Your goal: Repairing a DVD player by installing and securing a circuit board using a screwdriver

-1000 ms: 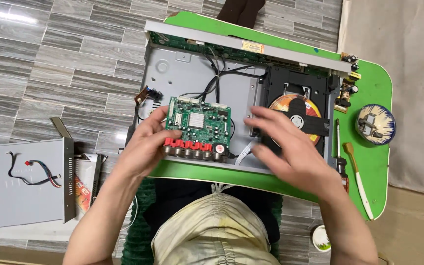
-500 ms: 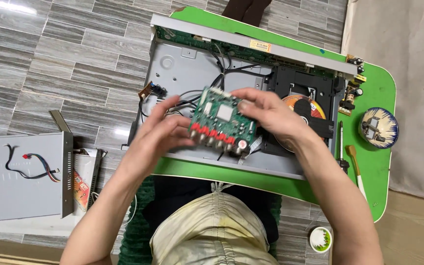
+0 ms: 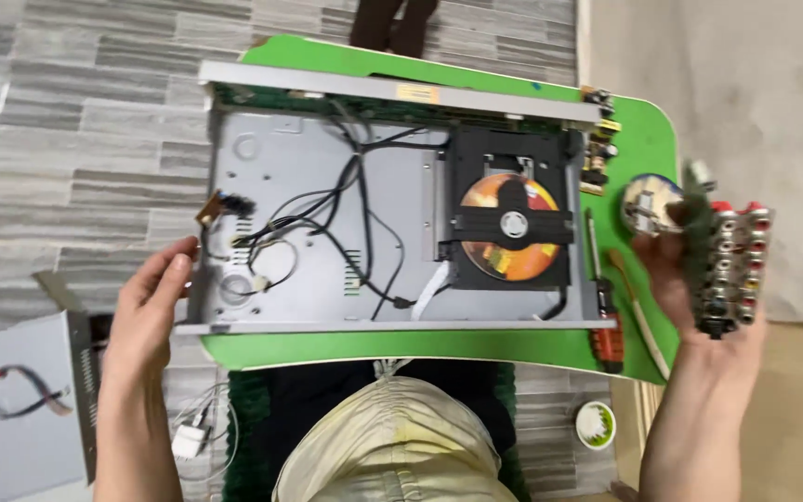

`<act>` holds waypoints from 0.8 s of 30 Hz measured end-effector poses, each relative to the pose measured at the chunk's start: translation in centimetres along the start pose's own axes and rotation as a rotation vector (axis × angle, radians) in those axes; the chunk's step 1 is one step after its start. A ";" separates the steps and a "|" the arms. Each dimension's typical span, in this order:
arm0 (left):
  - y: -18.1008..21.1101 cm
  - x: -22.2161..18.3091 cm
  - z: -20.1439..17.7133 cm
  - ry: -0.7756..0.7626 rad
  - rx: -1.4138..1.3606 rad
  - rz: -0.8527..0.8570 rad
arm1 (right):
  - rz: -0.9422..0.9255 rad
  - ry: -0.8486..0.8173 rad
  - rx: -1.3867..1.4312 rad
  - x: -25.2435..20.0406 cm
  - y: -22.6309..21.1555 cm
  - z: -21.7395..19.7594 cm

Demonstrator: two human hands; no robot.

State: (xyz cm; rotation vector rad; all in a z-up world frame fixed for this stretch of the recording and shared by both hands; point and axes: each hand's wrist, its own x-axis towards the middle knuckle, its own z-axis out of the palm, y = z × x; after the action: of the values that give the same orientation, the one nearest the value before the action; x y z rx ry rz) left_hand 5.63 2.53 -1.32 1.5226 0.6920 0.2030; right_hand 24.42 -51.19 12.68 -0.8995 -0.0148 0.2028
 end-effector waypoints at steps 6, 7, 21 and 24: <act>0.2 3.0 0.8 -0.028 0.067 -0.014 | 0.081 0.057 0.044 -1.8 2.2 -3.5; 0.5 3.1 0.9 -0.044 0.103 0.006 | 0.083 0.074 0.063 -2.2 2.4 -4.7; -3.5 -5.0 1.4 0.202 0.186 0.575 | -0.581 0.422 -0.991 -9.4 9.7 -1.3; -5.8 -4.2 1.9 0.280 0.379 0.778 | -0.626 0.420 -1.115 -8.8 10.8 -1.7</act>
State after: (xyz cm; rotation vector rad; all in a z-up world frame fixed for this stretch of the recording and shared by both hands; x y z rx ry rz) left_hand 1.61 -1.74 -5.86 2.1024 0.3250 0.9261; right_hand 14.13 -47.60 3.80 -1.9744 -0.0192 -0.6544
